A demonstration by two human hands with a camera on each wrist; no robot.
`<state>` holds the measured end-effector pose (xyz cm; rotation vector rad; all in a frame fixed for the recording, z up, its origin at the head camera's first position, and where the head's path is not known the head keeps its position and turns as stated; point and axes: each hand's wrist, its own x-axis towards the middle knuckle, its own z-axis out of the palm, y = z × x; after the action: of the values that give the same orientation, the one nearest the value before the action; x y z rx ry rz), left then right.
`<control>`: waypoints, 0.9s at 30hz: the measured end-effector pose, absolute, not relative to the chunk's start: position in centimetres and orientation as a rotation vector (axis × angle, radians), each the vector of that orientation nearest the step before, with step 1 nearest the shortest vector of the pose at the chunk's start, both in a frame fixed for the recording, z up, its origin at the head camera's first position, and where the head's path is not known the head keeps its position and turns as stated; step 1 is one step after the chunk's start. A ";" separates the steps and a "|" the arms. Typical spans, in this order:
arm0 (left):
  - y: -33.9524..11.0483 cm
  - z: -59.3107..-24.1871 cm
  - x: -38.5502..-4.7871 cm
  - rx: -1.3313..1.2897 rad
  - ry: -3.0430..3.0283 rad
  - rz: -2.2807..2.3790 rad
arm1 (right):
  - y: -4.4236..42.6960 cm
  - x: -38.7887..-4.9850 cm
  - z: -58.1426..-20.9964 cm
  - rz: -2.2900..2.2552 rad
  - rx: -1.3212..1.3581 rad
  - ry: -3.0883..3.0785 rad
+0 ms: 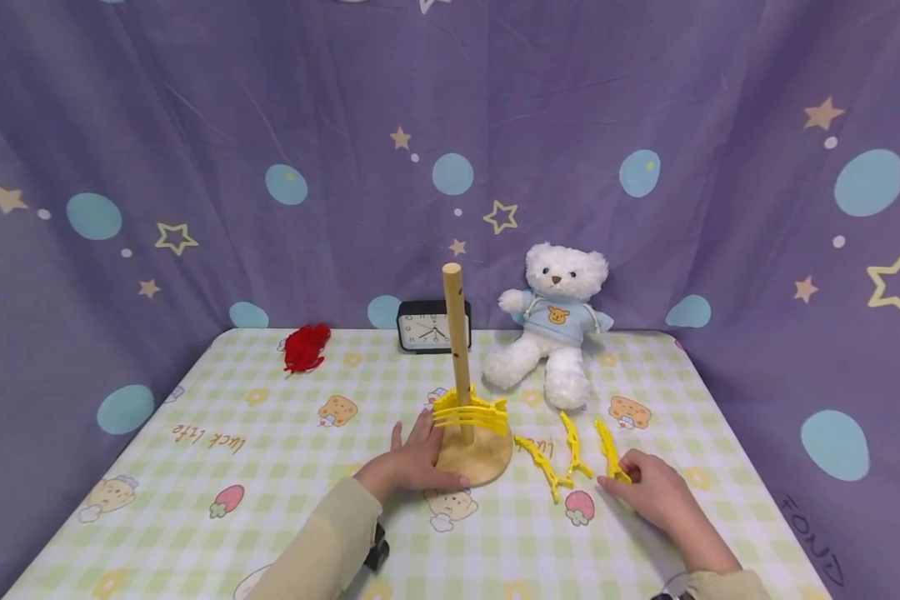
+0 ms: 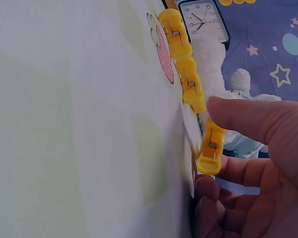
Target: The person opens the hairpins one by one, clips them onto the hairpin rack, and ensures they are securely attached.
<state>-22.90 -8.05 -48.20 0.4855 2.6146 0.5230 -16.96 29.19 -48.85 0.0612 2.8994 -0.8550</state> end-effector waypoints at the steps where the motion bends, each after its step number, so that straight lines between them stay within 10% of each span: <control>1: -8.0 -48.1 -22.8 0.488 2.615 0.531 | 29.2 -16.9 -48.8 -0.855 0.074 2.909; 27: -8.0 -49.4 -23.5 0.474 2.632 0.537 | 24.6 -16.9 -45.3 -1.327 -0.093 3.058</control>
<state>-23.46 -8.03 -49.42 0.4739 2.6315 0.5367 -16.94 24.64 -45.27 -0.0926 3.0583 -1.3271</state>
